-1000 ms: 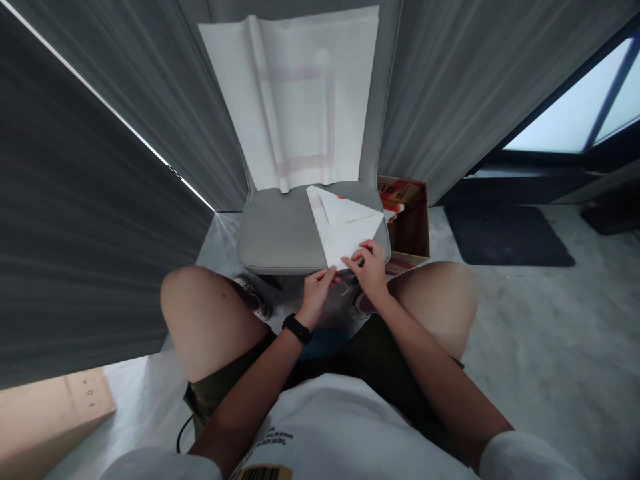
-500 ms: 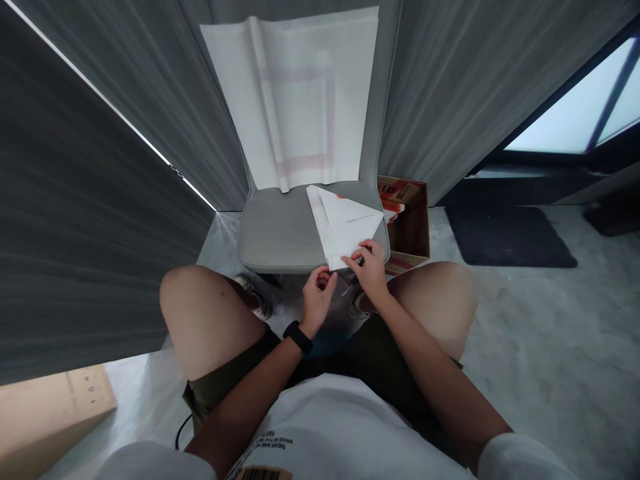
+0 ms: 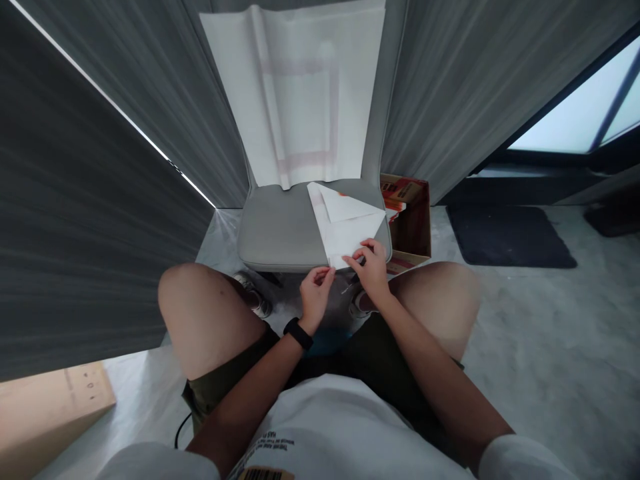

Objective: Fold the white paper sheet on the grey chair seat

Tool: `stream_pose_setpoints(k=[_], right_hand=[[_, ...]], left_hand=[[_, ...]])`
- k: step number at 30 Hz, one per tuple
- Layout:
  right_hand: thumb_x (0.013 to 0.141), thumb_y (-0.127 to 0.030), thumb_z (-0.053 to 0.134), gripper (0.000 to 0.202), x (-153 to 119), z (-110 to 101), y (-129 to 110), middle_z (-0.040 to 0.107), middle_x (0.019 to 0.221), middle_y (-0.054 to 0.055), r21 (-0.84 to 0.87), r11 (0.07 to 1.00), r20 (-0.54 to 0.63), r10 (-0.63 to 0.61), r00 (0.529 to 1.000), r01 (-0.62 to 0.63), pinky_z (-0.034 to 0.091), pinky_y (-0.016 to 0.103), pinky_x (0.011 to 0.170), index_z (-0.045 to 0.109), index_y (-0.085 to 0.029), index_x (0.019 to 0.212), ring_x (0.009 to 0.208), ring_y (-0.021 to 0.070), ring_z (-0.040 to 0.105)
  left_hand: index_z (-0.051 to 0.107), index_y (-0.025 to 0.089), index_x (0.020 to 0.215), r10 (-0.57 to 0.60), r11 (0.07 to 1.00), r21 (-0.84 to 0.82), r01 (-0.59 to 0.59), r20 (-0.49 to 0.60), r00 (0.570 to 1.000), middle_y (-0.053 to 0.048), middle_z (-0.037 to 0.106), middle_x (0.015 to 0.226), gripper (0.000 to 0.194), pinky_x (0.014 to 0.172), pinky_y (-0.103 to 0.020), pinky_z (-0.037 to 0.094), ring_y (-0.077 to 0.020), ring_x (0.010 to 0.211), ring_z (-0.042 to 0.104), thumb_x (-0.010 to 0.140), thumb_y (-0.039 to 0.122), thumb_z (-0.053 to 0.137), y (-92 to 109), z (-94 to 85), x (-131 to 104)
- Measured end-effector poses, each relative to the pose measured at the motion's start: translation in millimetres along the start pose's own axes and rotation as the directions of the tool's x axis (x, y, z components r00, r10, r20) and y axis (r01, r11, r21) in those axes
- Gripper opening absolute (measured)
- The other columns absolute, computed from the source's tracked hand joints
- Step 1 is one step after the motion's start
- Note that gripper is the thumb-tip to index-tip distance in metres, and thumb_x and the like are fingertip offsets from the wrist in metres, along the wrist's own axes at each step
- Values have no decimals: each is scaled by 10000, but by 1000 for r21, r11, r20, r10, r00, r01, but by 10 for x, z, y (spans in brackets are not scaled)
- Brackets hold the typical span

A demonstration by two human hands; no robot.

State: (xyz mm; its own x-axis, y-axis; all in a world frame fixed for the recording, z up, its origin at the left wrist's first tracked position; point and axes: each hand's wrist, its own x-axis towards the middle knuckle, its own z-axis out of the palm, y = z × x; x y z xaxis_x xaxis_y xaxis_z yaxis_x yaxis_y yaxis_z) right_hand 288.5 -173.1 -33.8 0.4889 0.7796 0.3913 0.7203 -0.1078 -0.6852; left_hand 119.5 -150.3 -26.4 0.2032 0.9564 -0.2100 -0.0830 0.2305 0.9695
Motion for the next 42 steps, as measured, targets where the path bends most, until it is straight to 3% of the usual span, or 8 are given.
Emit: stream_pose_setpoints(k=[10,27,30,32,35,38,40,42], right_hand=[[866,-419,814,285,4,-12,15,594,1180,118,12,1000,14,20,1000,-20,483,492,1050,644,-232,734,1144,307,557],[906,-501,728,281,16,-110,-164,639,1143,121,92,995,-38,49,998,-46,479,491,1059,668,-240,819,1147,304,596],[919,-544,686,304,-92,-218,-331,660,1031,96,166,976,-103,163,981,-144,526,434,944,666,-244,873,990,265,626],[917,-612,661,379,-223,-266,-447,627,840,46,246,922,-74,326,942,-300,526,370,760,636,-246,822,778,215,580],[835,-731,702,524,-408,-267,-579,502,612,-17,348,758,177,524,833,-552,400,297,532,589,-242,686,575,149,445],[708,-796,774,590,-460,-208,-633,409,523,-63,393,493,488,604,630,-776,234,259,415,621,-227,686,458,95,319],[638,-791,819,605,-420,-163,-629,389,510,-92,442,303,582,619,528,-844,155,239,391,620,-225,718,422,66,249],[561,-742,875,613,-362,-131,-603,418,520,-98,516,211,572,637,518,-830,137,224,389,567,-227,685,423,50,247]], left_hand=[[792,155,840,-301,950,-63,306,76,951,-107,804,871,467,640,-275,533,-217,783,753,747,604,883,158,10,65],[754,171,764,-182,983,-35,183,25,983,-87,766,784,495,645,-283,500,-175,680,662,794,663,807,78,78,54],[736,174,753,-182,982,-33,183,39,983,-84,758,779,538,640,-280,497,-171,672,650,780,708,794,72,66,43],[720,177,738,-182,983,-24,183,52,982,-81,751,774,563,636,-278,492,-169,665,639,770,735,784,66,43,37],[695,186,714,-144,989,-10,145,67,987,-70,738,757,573,652,-284,496,-168,659,624,777,752,762,58,-2,28],[687,195,717,-78,997,17,76,87,993,-55,724,737,540,683,-290,497,-170,668,620,825,723,732,63,-35,19],[685,200,720,-56,998,40,52,99,994,-46,710,725,517,688,-292,494,-173,671,621,848,699,719,71,-43,14],[678,203,715,-58,997,51,53,101,993,-40,698,716,501,685,-293,491,-176,669,619,856,682,719,80,-42,12]])
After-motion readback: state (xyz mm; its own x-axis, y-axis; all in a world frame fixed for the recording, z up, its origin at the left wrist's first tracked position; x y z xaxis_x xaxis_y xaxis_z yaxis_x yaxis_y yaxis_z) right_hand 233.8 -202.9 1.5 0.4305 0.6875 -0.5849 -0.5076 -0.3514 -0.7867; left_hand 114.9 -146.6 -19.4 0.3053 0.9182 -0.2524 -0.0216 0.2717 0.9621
